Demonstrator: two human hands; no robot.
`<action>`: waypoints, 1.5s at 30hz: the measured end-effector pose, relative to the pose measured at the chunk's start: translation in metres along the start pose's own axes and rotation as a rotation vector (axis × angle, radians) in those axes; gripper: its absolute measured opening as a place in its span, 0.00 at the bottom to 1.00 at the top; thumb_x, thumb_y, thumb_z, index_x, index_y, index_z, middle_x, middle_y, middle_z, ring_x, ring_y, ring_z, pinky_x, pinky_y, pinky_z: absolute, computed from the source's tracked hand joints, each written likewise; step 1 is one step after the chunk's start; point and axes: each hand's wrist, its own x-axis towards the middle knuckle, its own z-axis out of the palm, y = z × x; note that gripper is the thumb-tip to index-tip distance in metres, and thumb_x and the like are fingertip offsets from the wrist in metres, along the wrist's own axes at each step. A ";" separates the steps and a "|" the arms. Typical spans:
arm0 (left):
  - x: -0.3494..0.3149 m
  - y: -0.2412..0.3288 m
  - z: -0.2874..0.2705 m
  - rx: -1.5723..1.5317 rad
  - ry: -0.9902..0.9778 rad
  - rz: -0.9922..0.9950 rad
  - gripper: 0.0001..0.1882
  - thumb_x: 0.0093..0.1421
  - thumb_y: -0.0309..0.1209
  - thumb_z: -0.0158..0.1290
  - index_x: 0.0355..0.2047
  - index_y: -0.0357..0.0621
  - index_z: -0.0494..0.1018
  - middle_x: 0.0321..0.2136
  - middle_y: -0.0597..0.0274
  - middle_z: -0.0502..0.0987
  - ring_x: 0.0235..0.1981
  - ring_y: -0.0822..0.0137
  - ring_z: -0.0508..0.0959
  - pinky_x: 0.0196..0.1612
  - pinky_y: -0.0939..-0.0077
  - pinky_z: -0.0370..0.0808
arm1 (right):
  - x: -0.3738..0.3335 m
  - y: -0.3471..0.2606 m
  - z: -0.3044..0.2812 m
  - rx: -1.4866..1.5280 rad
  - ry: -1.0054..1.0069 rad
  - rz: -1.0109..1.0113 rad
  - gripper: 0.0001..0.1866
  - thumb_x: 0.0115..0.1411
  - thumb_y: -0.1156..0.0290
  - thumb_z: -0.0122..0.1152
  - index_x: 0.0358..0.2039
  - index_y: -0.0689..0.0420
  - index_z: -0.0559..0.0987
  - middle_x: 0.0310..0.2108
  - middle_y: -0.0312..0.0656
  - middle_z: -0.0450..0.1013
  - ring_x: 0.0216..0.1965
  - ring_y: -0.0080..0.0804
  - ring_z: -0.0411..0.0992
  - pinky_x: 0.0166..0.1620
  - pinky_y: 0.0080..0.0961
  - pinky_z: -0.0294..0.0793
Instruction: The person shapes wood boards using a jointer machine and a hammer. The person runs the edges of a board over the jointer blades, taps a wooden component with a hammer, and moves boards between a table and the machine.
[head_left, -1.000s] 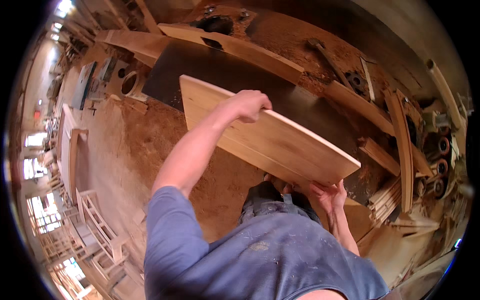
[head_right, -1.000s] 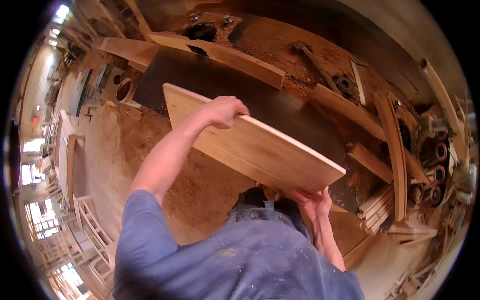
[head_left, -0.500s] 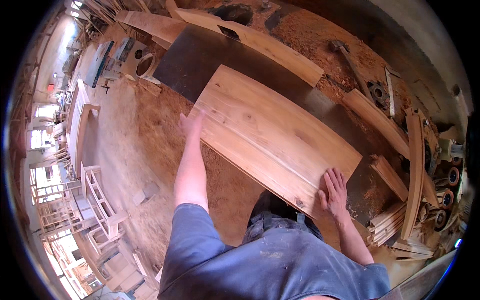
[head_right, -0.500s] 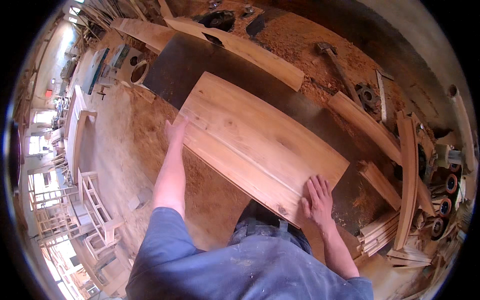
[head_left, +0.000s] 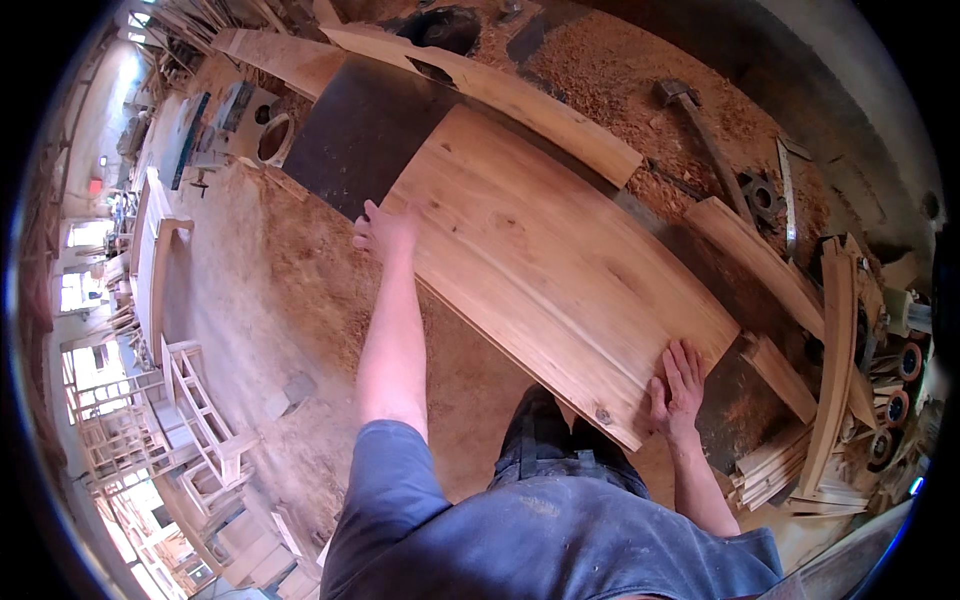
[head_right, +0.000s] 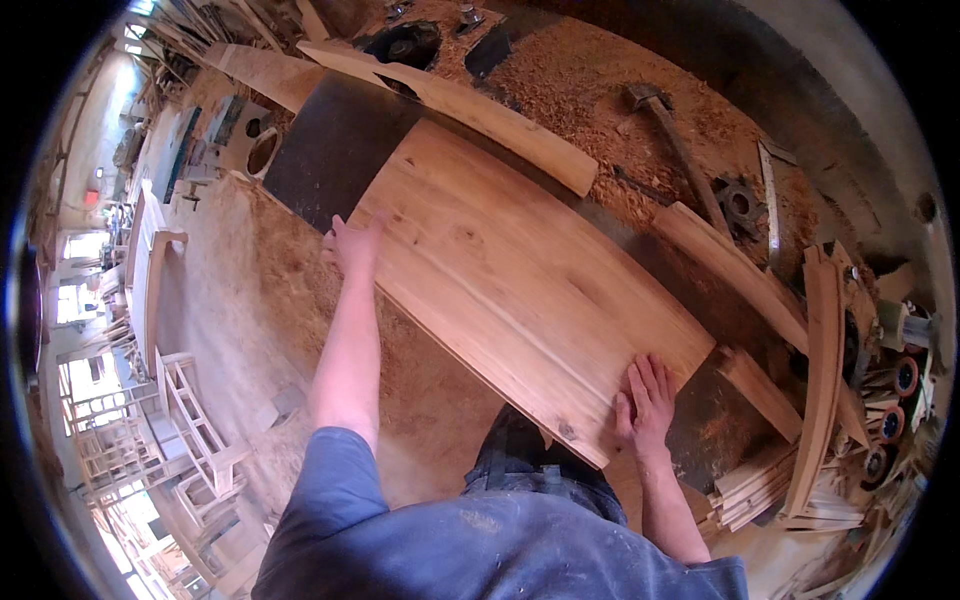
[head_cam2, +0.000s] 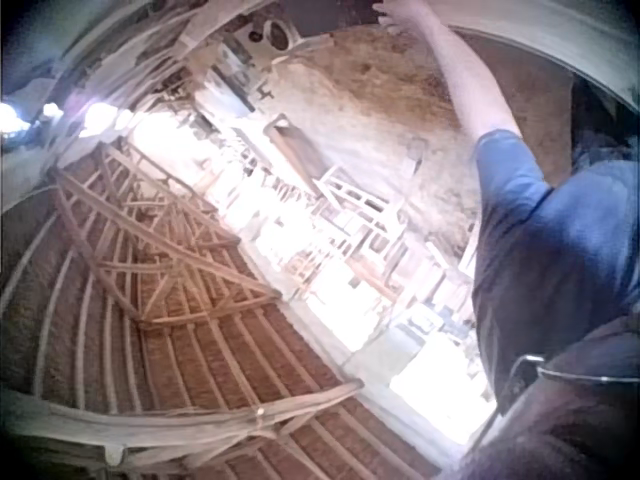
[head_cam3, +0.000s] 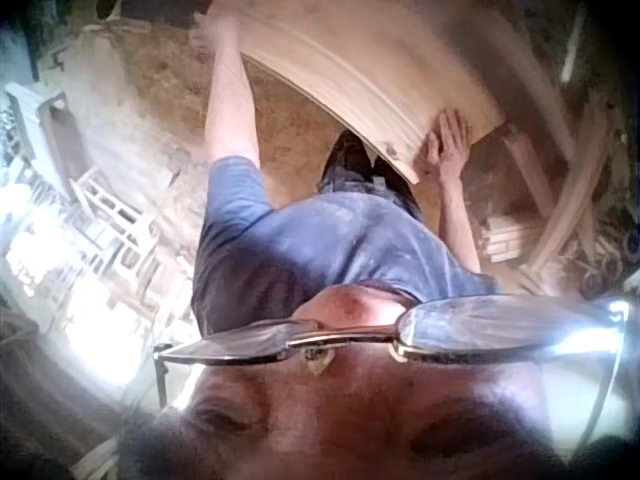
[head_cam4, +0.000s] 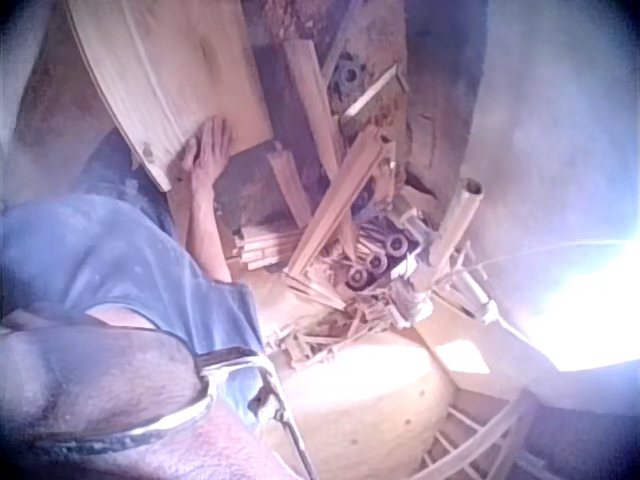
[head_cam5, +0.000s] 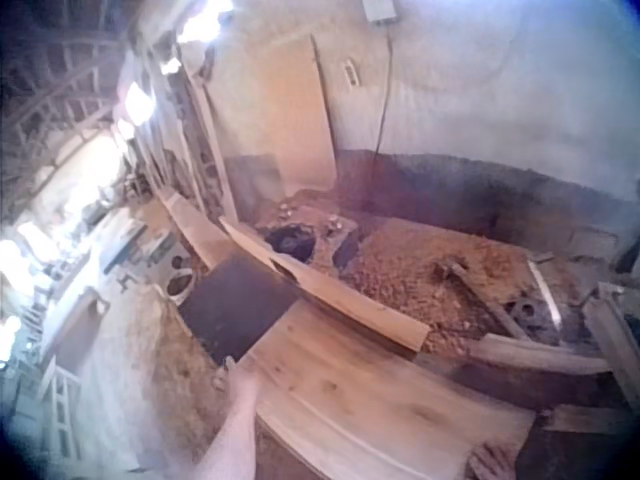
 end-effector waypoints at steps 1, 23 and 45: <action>-0.006 0.005 0.004 0.060 0.069 0.091 0.57 0.50 0.54 0.70 0.71 0.38 0.55 0.70 0.39 0.57 0.69 0.38 0.59 0.70 0.48 0.58 | 0.002 0.000 0.001 0.002 0.010 0.002 0.29 0.55 0.73 0.63 0.60 0.58 0.76 0.65 0.50 0.69 0.69 0.55 0.62 0.71 0.57 0.55; 0.034 0.073 0.038 -0.005 -0.179 0.579 0.54 0.49 0.51 0.71 0.69 0.35 0.61 0.69 0.55 0.66 0.68 0.48 0.59 0.71 0.61 0.57 | 0.029 0.014 0.001 0.124 0.074 0.050 0.23 0.57 0.69 0.62 0.54 0.60 0.80 0.60 0.53 0.73 0.68 0.58 0.64 0.71 0.59 0.53; 0.035 0.100 0.002 0.338 -0.356 0.716 0.56 0.42 0.60 0.72 0.68 0.48 0.65 0.74 0.44 0.51 0.73 0.43 0.54 0.73 0.50 0.55 | 0.033 0.009 0.002 0.159 0.090 -0.028 0.25 0.61 0.60 0.61 0.57 0.58 0.77 0.59 0.53 0.74 0.65 0.57 0.68 0.70 0.59 0.56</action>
